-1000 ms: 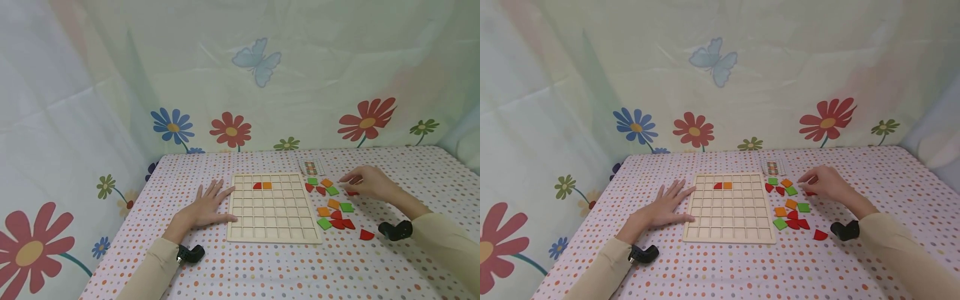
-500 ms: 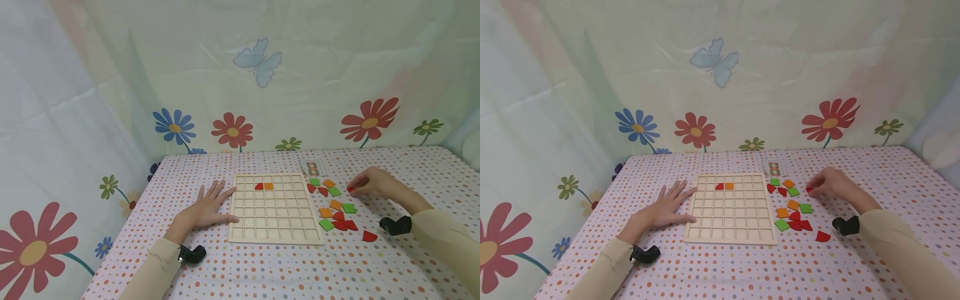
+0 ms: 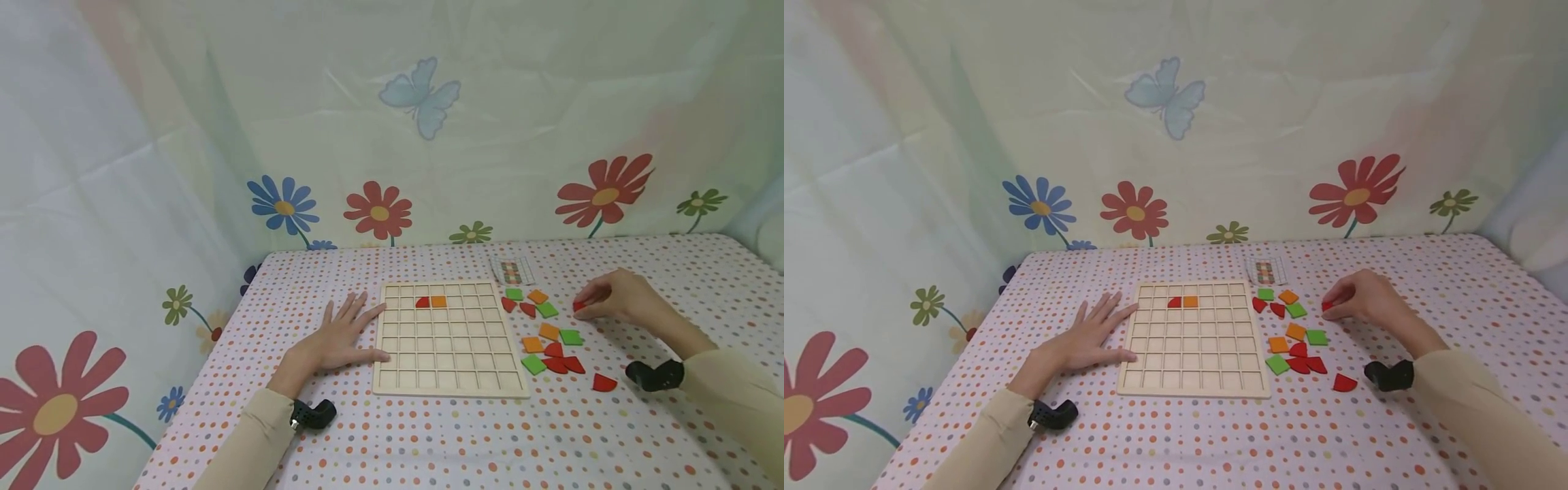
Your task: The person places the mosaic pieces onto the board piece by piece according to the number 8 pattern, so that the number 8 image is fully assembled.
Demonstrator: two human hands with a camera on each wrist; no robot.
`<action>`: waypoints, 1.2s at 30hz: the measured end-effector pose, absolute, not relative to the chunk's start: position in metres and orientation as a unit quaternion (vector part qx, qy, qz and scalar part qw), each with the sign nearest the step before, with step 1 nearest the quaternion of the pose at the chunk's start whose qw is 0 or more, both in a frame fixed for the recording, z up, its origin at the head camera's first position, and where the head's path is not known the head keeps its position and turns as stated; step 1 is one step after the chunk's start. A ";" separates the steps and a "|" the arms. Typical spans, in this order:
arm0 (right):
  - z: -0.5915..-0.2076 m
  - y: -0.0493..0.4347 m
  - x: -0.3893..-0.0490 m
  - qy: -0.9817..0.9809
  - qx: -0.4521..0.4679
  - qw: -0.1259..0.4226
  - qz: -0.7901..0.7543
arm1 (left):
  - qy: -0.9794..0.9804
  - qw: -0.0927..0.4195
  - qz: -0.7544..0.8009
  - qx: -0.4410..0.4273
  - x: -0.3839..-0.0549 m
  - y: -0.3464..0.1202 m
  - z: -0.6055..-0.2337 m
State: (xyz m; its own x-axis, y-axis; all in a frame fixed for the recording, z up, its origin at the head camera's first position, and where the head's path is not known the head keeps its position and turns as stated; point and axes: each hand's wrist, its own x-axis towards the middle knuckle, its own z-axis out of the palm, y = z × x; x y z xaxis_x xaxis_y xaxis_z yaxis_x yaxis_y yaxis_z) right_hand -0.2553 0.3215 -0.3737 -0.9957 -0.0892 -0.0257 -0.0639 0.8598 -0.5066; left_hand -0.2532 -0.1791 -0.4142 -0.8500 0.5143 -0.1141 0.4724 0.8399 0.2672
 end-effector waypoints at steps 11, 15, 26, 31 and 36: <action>-0.362 0.290 -0.250 0.953 -0.094 -0.018 -0.287 | 0.955 0.084 0.119 0.257 -0.251 -0.179 -0.413; -0.351 0.254 -0.255 0.944 -0.139 -0.018 -0.299 | 0.955 0.085 0.119 0.257 -0.252 -0.179 -0.413; -0.354 0.176 -0.272 0.915 -0.220 -0.021 -0.337 | 0.954 0.087 0.119 0.260 -0.250 -0.180 -0.416; -0.361 0.162 -0.281 0.908 -0.238 -0.028 -0.344 | 0.955 0.081 0.115 0.260 -0.252 -0.179 -0.415; -0.368 0.151 -0.290 0.914 -0.223 -0.015 -0.340 | 0.953 0.078 0.118 0.266 -0.252 -0.180 -0.414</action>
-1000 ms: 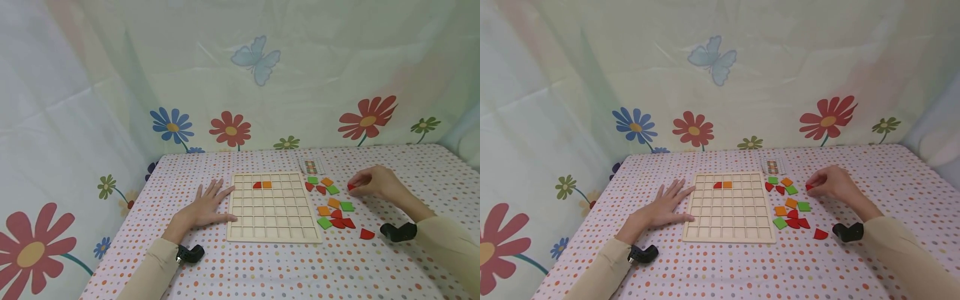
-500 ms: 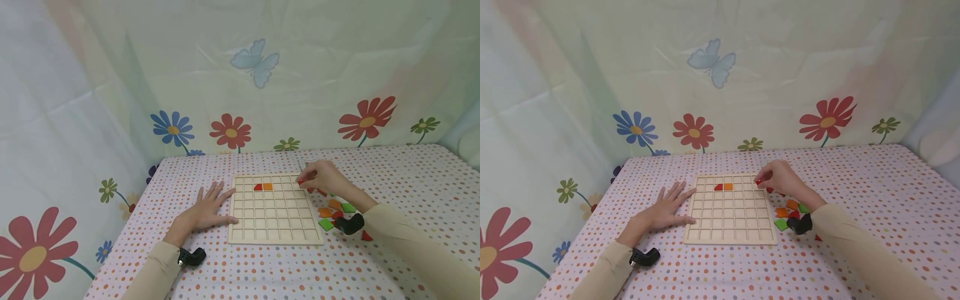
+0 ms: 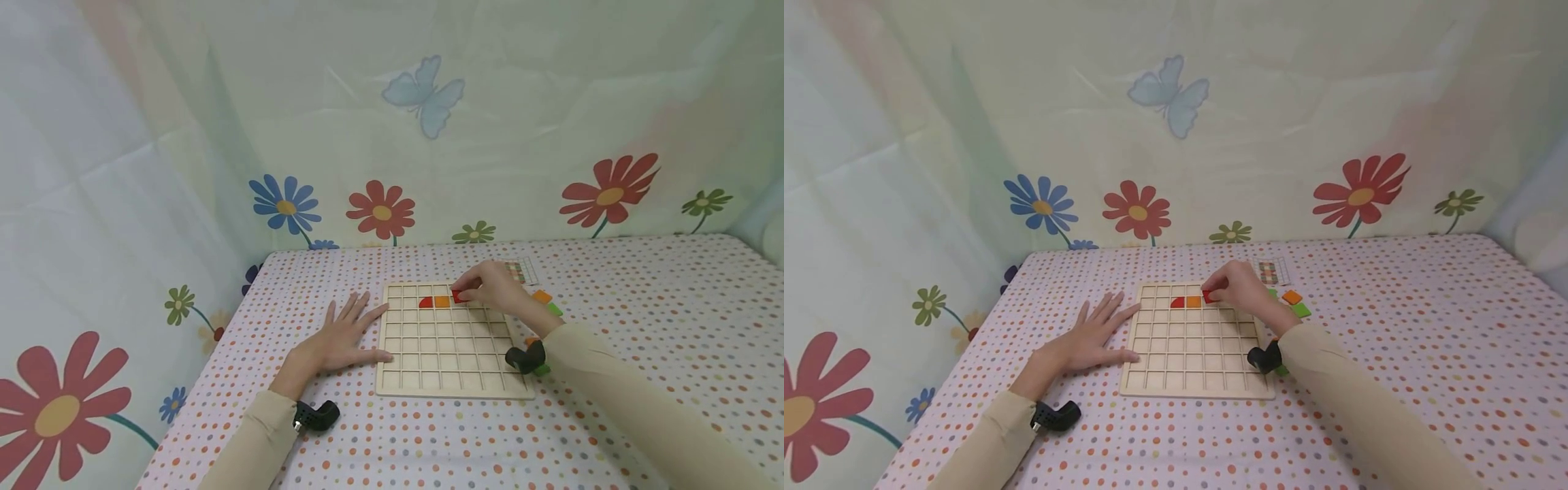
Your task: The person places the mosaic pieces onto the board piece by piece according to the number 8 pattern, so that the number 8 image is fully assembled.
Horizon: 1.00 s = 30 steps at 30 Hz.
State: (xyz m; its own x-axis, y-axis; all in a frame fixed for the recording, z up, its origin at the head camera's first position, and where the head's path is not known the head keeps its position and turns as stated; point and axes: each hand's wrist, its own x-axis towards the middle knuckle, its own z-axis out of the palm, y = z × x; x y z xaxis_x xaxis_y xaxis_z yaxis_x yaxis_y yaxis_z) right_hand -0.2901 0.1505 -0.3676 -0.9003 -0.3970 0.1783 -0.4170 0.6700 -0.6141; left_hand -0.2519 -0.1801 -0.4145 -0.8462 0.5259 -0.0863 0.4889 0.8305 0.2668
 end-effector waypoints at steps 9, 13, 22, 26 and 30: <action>-0.369 0.147 -0.294 -0.926 0.174 -0.026 0.333 | 0.953 0.079 0.116 0.267 -0.253 -0.178 -0.411; -0.368 0.144 -0.294 -0.929 0.183 -0.025 0.321 | 0.953 0.078 0.114 0.268 -0.253 -0.179 -0.411; -0.374 0.138 -0.293 -0.927 0.178 -0.024 0.330 | 0.952 0.082 0.117 0.270 -0.252 -0.183 -0.413; -0.374 0.136 -0.292 -0.927 0.180 -0.019 0.327 | 0.953 0.082 0.115 0.268 -0.252 -0.182 -0.414; -0.373 0.134 -0.293 -0.931 0.183 -0.020 0.315 | 0.954 0.082 0.111 0.268 -0.252 -0.181 -0.413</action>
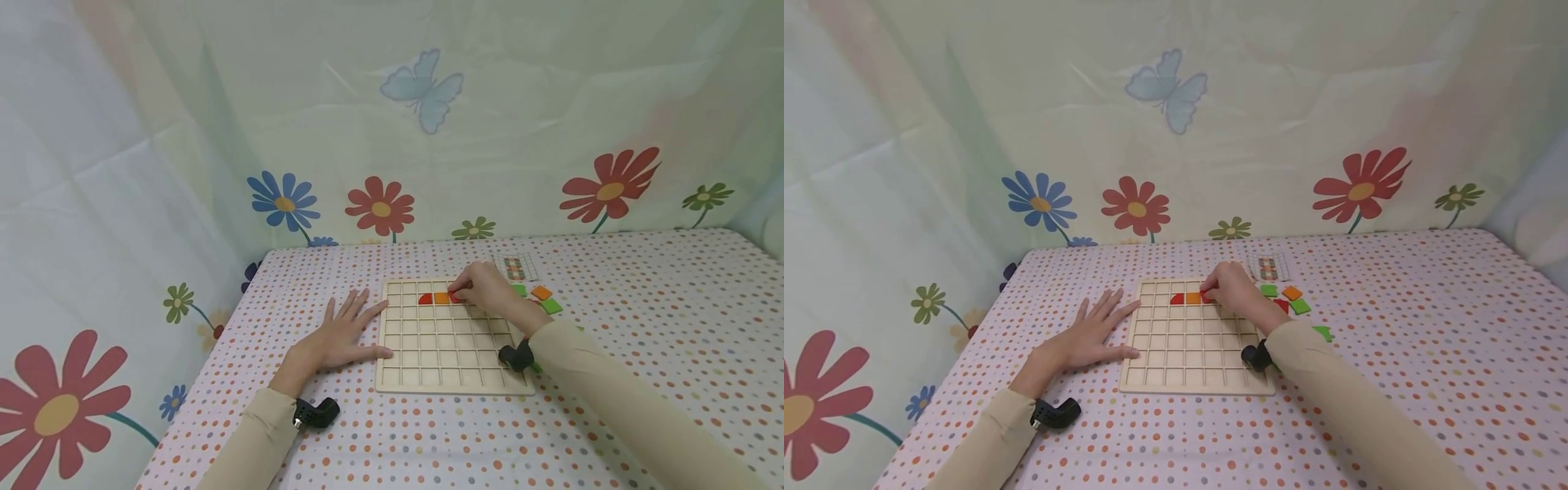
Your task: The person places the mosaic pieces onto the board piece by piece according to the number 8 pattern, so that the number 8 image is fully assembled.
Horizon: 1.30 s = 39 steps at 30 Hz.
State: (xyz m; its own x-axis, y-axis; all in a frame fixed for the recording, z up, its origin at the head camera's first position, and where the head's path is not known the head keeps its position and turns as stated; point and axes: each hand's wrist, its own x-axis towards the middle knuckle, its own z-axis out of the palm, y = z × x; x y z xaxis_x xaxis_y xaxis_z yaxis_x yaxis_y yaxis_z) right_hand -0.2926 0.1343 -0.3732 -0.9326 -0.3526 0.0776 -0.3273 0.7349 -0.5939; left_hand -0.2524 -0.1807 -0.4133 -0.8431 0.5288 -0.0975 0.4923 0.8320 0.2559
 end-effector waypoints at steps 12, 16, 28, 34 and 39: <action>-0.368 0.131 -0.292 0.939 -0.174 0.033 -0.294 | 0.953 0.082 0.112 0.268 -0.251 -0.180 -0.413; -0.370 0.131 -0.293 0.937 -0.174 0.034 -0.301 | 0.952 0.086 0.117 0.268 -0.251 -0.179 -0.414; -0.370 0.141 -0.295 0.931 -0.184 0.040 -0.313 | 0.953 0.077 0.111 0.270 -0.253 -0.179 -0.411; -0.371 0.147 -0.288 0.924 -0.207 0.039 -0.319 | 0.952 0.082 0.114 0.271 -0.251 -0.178 -0.412; -0.363 0.161 -0.264 0.915 -0.238 0.033 -0.324 | 0.953 0.078 0.112 0.269 -0.251 -0.178 -0.412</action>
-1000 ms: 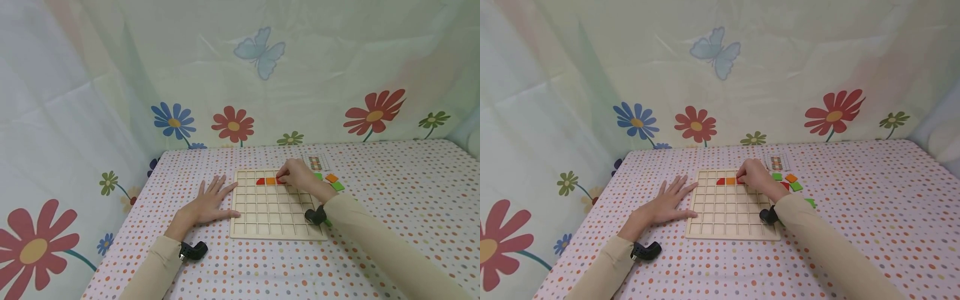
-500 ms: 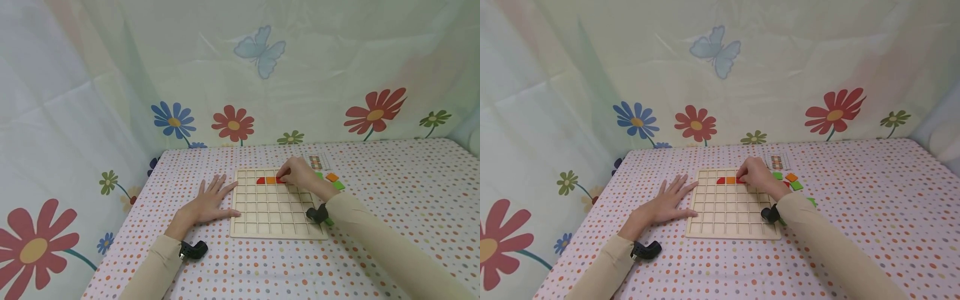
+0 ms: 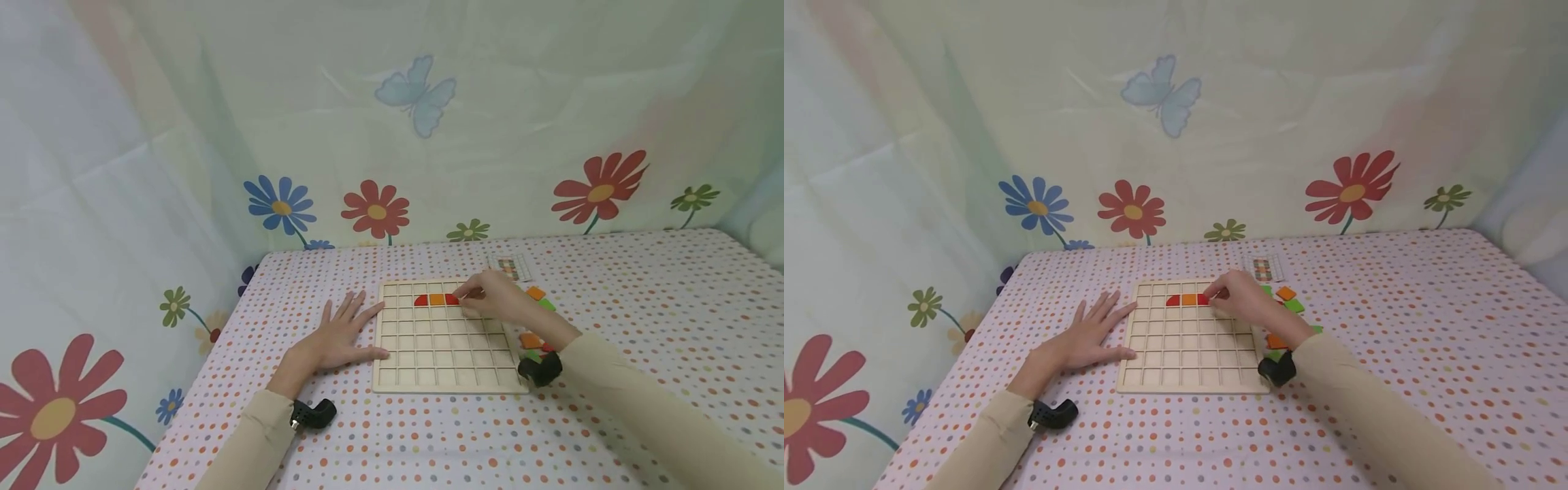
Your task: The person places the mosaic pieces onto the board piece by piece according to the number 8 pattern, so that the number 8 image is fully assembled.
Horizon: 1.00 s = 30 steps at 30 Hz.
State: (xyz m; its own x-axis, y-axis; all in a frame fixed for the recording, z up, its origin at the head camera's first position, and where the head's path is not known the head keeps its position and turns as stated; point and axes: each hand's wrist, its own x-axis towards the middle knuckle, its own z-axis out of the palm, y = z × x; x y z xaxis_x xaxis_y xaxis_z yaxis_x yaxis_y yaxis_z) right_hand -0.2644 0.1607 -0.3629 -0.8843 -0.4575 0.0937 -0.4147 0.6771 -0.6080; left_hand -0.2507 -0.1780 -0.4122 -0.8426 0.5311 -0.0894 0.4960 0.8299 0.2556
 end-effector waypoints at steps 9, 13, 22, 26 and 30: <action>-0.357 0.198 -0.203 0.917 -0.293 0.049 -0.267 | 0.954 0.077 0.112 0.269 -0.251 -0.182 -0.413; -0.362 0.215 -0.189 0.925 -0.296 0.056 -0.233 | 0.953 0.079 0.111 0.272 -0.252 -0.184 -0.413; -0.376 0.237 -0.180 0.934 -0.275 0.063 -0.220 | 0.953 0.089 0.117 0.266 -0.251 -0.181 -0.416; -0.380 0.242 -0.179 0.931 -0.271 0.050 -0.238 | 0.953 0.086 0.117 0.265 -0.250 -0.180 -0.415; -0.381 0.246 -0.182 0.922 -0.266 0.056 -0.275 | 0.953 0.079 0.117 0.268 -0.250 -0.179 -0.413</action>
State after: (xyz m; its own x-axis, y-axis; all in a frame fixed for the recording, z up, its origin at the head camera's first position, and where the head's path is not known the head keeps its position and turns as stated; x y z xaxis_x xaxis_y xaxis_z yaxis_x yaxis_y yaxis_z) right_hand -0.1815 0.2455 -0.3809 -0.8520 -0.5219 0.0421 -0.4600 0.7075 -0.5365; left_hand -0.2500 -0.1788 -0.4129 -0.8443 0.5286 -0.0880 0.4915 0.8293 0.2659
